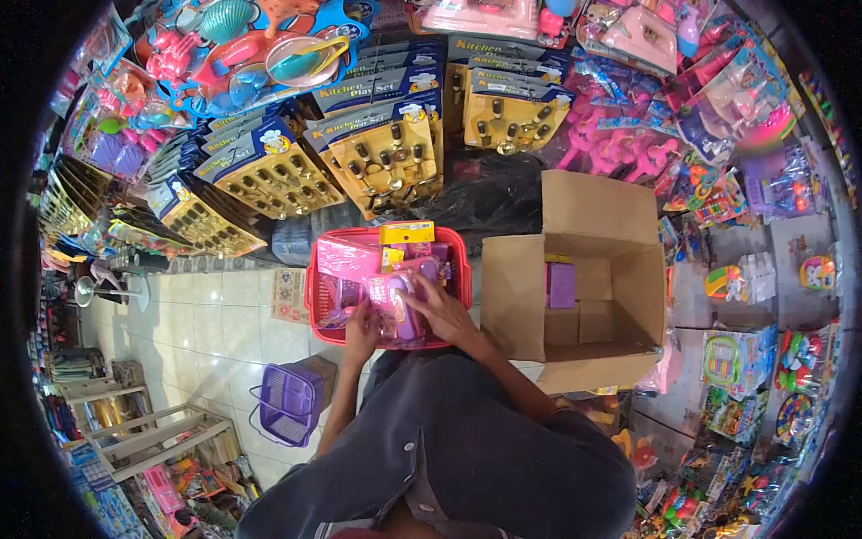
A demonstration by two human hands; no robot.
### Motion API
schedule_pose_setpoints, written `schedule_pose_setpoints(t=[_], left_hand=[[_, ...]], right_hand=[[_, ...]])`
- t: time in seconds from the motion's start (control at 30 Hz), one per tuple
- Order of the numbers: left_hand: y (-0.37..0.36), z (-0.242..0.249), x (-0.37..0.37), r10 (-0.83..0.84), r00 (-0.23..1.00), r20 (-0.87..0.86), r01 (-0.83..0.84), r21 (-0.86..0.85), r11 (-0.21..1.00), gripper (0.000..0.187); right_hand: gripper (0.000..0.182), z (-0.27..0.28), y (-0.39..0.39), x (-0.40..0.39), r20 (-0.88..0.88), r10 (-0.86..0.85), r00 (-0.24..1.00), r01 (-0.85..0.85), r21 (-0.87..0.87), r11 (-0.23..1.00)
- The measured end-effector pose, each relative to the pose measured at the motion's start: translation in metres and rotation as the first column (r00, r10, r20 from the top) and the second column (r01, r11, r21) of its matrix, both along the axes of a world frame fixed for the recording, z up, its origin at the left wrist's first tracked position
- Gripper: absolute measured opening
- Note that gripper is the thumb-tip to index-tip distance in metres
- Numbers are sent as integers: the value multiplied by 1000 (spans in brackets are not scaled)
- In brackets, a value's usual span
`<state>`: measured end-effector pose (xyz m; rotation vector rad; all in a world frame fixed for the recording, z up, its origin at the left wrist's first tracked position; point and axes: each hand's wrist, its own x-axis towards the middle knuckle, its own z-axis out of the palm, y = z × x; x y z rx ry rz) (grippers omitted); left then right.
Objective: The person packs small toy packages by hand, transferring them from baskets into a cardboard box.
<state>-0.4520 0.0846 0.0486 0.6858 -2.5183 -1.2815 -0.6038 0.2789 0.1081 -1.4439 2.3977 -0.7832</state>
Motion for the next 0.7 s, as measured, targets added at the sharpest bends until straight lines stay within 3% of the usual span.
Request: schedule_pose_setpoints(t=[0.1,0.27,0.37,0.43,0.57,0.7], left_hand=[[-9,5,-6,-86,996,21,86,-2,996,39],[-22,14,-15,-104,995,5,103,95,990,29],[-23,-2,-20,-13,992,-128,71,457,887,27],[-20,14,-29,-35,990,-135,105,556,824,27],[-21,-17,-40,29,988,-152,73,624,778,31],[-27,1,-48,-52,997,-63,80,625,777,33]], right_hand=[[83,-10,-6,1,-160,25,987,-33,-53,998],[84,-7,-4,-1,-97,-44,994,29,-153,988],[86,-8,-1,-2,-50,-154,987,133,-289,948],[84,-12,1,2,36,-227,973,228,-274,934],[81,-18,6,5,45,-252,967,253,-323,912],[74,-2,12,9,-36,-316,948,292,-299,909]])
